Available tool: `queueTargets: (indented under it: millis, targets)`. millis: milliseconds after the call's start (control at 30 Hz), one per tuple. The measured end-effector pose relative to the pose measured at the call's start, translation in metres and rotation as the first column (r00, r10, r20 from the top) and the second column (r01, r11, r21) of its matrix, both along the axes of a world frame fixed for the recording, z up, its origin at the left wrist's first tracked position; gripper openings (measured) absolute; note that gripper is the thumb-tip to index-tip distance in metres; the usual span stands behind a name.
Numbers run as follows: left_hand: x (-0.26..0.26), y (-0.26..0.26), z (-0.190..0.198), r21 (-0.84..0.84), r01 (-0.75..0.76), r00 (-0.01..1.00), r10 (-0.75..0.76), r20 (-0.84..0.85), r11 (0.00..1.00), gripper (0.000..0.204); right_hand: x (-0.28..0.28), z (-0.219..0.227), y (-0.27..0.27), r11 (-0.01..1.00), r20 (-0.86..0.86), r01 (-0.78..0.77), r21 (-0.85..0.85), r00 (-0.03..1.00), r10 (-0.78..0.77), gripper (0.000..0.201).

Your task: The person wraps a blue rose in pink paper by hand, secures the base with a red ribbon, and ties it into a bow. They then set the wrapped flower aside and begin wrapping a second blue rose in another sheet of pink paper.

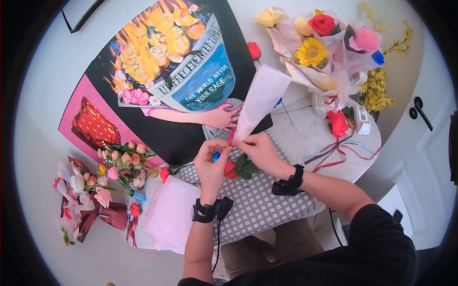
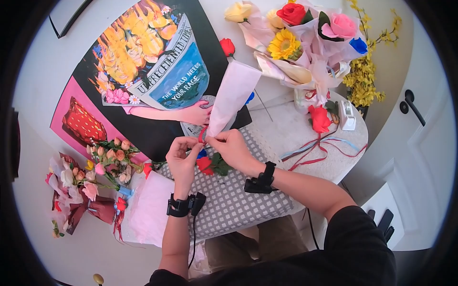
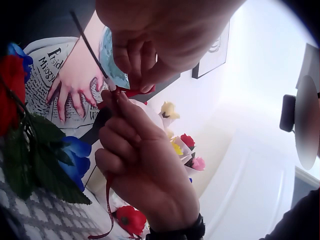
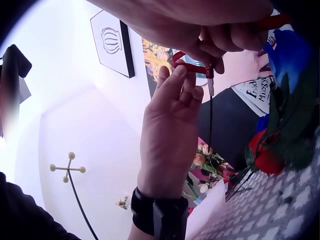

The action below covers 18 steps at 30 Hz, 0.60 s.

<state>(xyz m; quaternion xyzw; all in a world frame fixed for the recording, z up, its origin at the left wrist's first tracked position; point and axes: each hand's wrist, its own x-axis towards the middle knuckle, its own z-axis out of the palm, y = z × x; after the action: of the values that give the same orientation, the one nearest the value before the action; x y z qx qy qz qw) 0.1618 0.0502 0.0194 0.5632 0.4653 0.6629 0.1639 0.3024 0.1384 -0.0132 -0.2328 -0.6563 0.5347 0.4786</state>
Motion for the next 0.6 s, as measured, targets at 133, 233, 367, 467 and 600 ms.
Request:
queueTargets:
  millis: [133, 233, 367, 467, 600]
  targets:
    - [0.01, -0.002, 0.001, -0.04, -0.098, 0.988, 0.093, -0.123, 0.994, 0.013, 0.003, 0.007, -0.004, 0.992, -0.058, -0.034, -0.119, 0.998, 0.028, 0.038]
    - [0.011, -0.001, -0.004, 0.107, -0.154, 0.895, 0.184, -0.406, 0.982, 0.015, 0.005, 0.009, -0.005, 0.957, -0.148, -0.107, -0.27, 0.987, 0.068, 0.034]
    - [0.016, -0.005, -0.005, 0.213, -0.289, 0.668, 0.356, -0.654, 0.933, 0.017, 0.004, 0.009, -0.006, 0.885, -0.245, -0.217, -0.411, 0.962, 0.122, 0.029]
    - [0.019, -0.005, -0.006, 0.276, -0.331, 0.608, 0.428, -0.669, 0.902, 0.016, 0.003, 0.007, -0.009, 0.859, -0.262, -0.26, -0.441, 0.953, 0.154, 0.027]
    - [0.024, -0.007, -0.004, 0.379, -0.354, 0.482, 0.514, -0.71, 0.855, 0.014, 0.003, 0.013, -0.013, 0.861, -0.266, -0.258, -0.439, 0.952, 0.15, 0.025]
